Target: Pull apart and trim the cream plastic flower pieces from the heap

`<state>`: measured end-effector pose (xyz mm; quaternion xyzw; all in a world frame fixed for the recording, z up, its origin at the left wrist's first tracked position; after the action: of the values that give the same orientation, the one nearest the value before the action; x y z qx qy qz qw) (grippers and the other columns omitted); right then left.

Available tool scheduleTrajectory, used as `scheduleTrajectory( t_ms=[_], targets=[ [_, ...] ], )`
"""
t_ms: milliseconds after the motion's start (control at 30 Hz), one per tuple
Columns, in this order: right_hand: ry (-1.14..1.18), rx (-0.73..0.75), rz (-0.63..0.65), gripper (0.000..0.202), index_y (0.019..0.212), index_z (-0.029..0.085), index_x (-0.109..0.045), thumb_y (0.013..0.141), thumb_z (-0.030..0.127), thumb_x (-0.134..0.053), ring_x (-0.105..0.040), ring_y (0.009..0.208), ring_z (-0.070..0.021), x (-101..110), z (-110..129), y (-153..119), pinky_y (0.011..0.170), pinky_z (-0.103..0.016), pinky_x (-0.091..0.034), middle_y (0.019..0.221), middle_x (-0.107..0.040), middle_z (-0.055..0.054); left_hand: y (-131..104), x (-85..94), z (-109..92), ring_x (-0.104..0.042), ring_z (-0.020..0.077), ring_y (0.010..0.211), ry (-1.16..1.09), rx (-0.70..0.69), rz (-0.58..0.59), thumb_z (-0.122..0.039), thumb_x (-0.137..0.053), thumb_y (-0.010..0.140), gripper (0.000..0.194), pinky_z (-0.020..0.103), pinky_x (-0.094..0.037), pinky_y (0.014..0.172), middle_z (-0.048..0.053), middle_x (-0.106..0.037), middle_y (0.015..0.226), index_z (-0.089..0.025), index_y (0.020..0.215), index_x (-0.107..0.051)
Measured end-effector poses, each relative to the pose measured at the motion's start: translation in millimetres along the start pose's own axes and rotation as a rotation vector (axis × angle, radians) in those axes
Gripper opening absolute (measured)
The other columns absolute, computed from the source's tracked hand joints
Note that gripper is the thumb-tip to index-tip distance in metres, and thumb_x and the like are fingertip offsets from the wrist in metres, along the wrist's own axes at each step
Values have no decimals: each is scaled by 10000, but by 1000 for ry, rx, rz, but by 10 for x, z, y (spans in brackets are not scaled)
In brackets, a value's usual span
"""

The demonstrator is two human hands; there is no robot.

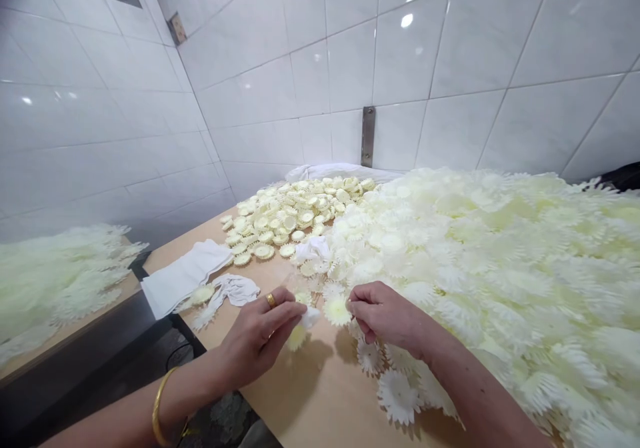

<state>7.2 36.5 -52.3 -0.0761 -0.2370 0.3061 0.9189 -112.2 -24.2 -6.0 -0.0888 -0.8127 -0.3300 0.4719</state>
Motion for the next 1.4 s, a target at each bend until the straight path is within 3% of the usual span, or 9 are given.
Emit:
scheduleTrajectory(
  t_ms=[133,300,367,500,600,767,1033,1233,1400],
  targets=[
    [25,23,7,264,516,179,-378,751,278,-443,-437,453,-87,-9,7,-13,503,-226,-349,477,-420,44,158,122,-47,-462,119,635,17,-107,-94,-105,-403,801,209,237,-358,557,65,-515,771,-134,932,-563],
    [12,78,75,259,543,176,-403,769,295,-443,-469,494,-99,-64,82,-53,553,-242,-379,510,-451,33,304,202,45,-471,112,629,-127,-54,-165,-153,-430,813,166,232,-378,566,48,-512,733,-151,877,-583],
    [2,106,101,248,561,174,-411,777,291,-443,-484,522,-103,-69,127,-76,586,-248,-390,526,-457,30,294,136,123,-479,109,612,-203,37,-146,-181,-438,813,159,224,-380,550,37,-511,706,-157,836,-594],
    [-85,101,162,216,610,170,-437,794,284,-432,-514,596,-123,-78,144,-122,618,-256,-401,586,-481,13,113,-188,357,-518,94,524,-424,325,2,-233,-448,808,159,203,-385,502,3,-521,624,-156,782,-584],
    [-165,176,215,175,653,169,-466,795,263,-428,-539,724,-149,-130,218,-163,672,-266,-406,771,-545,-30,-65,-296,478,-532,95,517,-508,465,14,-255,-471,792,150,191,-377,474,4,-539,637,-157,797,-585],
    [-255,337,315,180,603,163,-469,776,180,-420,-493,958,-175,-339,371,-246,821,-270,-361,1075,-522,-47,-211,-306,534,-538,113,575,-547,524,-17,-266,-486,779,158,212,-402,518,21,-564,684,-163,800,-605],
    [-301,329,323,123,680,164,-508,762,159,-416,-526,855,-165,-463,332,-235,737,-247,-390,933,-566,-52,-266,-343,566,-508,105,571,-609,550,-124,-280,-484,783,173,221,-407,540,14,-535,670,-156,757,-601],
    [-368,353,308,133,642,168,-497,744,139,-416,-521,792,-153,-494,336,-222,705,-232,-387,790,-564,-26,-258,-254,462,-483,99,561,-592,495,-199,-268,-479,794,164,220,-391,531,9,-518,644,-155,756,-592],
    [-368,335,363,136,644,166,-491,728,113,-399,-525,731,-137,-580,320,-225,639,-205,-385,772,-567,-18,19,166,62,-474,114,631,-303,113,-310,-173,-428,817,144,242,-393,579,34,-510,705,-167,873,-560]
  ],
)
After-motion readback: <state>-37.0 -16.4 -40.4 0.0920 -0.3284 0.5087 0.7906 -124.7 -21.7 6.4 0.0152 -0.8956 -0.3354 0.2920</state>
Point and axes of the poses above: each hand's wrist, its own y-axis towards the middle knuckle, its own x-axis out of the back of the hand, z = x × y, the point moved 9 cm from there along y, towards the middle knuckle
